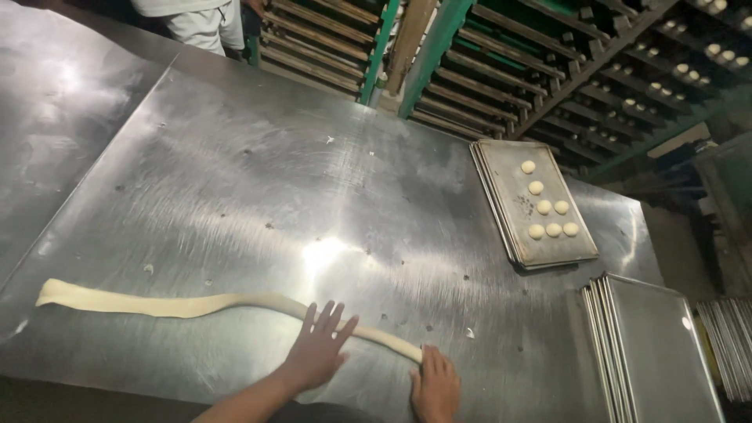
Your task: Cutting a large piece of dough into strips and then portioning them into small balls.
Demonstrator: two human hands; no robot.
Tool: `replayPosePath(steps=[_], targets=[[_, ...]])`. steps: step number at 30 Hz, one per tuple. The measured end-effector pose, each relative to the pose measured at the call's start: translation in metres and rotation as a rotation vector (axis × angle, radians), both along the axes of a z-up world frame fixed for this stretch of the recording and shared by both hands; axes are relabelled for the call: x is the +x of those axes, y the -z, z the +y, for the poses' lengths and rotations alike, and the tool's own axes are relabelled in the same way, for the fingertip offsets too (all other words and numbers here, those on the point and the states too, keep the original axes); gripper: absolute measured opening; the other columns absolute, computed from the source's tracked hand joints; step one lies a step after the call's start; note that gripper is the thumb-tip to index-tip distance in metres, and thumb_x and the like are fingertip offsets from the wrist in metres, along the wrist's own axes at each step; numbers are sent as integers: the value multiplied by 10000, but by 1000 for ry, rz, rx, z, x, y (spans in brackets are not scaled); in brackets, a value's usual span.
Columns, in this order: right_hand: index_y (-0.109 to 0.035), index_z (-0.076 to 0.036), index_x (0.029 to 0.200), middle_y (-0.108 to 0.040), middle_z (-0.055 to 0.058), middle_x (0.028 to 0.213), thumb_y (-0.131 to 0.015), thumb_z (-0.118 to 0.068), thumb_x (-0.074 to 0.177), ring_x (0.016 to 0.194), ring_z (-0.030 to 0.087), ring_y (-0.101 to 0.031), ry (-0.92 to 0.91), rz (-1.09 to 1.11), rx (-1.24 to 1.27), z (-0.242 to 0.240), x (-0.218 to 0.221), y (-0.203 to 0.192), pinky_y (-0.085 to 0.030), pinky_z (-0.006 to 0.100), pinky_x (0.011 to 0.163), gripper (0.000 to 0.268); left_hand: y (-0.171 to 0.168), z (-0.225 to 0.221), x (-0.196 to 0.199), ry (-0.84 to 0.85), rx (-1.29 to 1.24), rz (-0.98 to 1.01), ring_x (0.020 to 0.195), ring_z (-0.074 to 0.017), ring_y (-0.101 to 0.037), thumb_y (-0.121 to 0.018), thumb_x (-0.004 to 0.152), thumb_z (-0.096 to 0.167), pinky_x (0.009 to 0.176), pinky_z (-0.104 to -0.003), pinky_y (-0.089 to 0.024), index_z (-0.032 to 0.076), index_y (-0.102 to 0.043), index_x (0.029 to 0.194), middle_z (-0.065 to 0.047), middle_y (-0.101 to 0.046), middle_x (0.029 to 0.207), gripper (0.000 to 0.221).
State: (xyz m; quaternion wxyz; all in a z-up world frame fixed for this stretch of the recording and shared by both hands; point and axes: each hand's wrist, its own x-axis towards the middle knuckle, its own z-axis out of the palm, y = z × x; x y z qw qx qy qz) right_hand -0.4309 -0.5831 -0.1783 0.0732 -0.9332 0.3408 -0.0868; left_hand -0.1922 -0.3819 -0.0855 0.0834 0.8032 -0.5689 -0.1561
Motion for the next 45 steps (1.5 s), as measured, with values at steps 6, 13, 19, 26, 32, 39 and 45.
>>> replayPosePath(steps=[6, 13, 19, 26, 32, 39, 45], targets=[[-650, -128, 1222, -664, 120, 1158, -731, -238, 879, 1113, 332, -636, 81, -6, 195, 0, 9, -40, -526, 429, 949, 369, 10, -33, -9, 74, -21, 306, 1501, -455, -224, -686, 942, 327, 1166, -666, -184, 58, -401, 1508, -256, -291, 1605, 688], [-743, -58, 1159, -761, 84, 1057, -695, -163, 932, 845, 154, -715, -2, -597, 384, 62, 88, -231, -570, 300, 743, 255, -80, -67, 10, 175, -411, 939, 900, -276, -732, -678, 966, 355, 797, -423, -561, 96, -696, 1115, -123, -744, 985, 299], [-681, -21, 1187, -729, 49, 988, -727, -148, 916, 881, 90, -663, 29, -756, 801, 101, 106, -239, -545, 256, 788, 303, -99, -28, 49, 240, -277, 921, 861, -247, -720, -684, 928, 372, 761, -406, -546, 97, -666, 1050, -114, -737, 941, 302], [-762, -17, 1203, -690, 79, 965, -704, -142, 969, 804, 149, -599, 277, -565, 413, 145, 128, -220, -516, 294, 729, 271, -90, 2, 64, 248, -241, 745, 889, -370, -708, -656, 903, 434, 778, -481, -542, 149, -721, 1043, -148, -754, 939, 324], [-747, -16, 1147, -773, 81, 999, -676, -176, 960, 927, 177, -712, 351, -657, 426, 147, 128, -210, -560, 287, 855, 256, -75, -3, 57, 268, -249, 617, 902, -407, -700, -666, 881, 378, 789, -531, -536, 165, -728, 1047, -165, -741, 947, 277], [-589, -7, 964, -666, 235, 845, -464, -259, 1070, 781, 420, -652, 182, -665, 247, 94, 164, -217, -499, 483, 697, 301, -122, -51, 45, 196, -331, 494, 885, -433, -716, -615, 891, 221, 770, -549, -554, 71, -729, 956, -214, -744, 903, 199], [-567, -24, 846, -618, 251, 701, -492, -268, 1037, 647, 458, -612, 212, -595, 133, 69, 176, -216, -463, 529, 592, 319, -128, -67, 47, 35, -391, 345, 814, -404, -730, -639, 847, 224, 717, -525, -562, 70, -736, 877, -194, -745, 830, 185]])
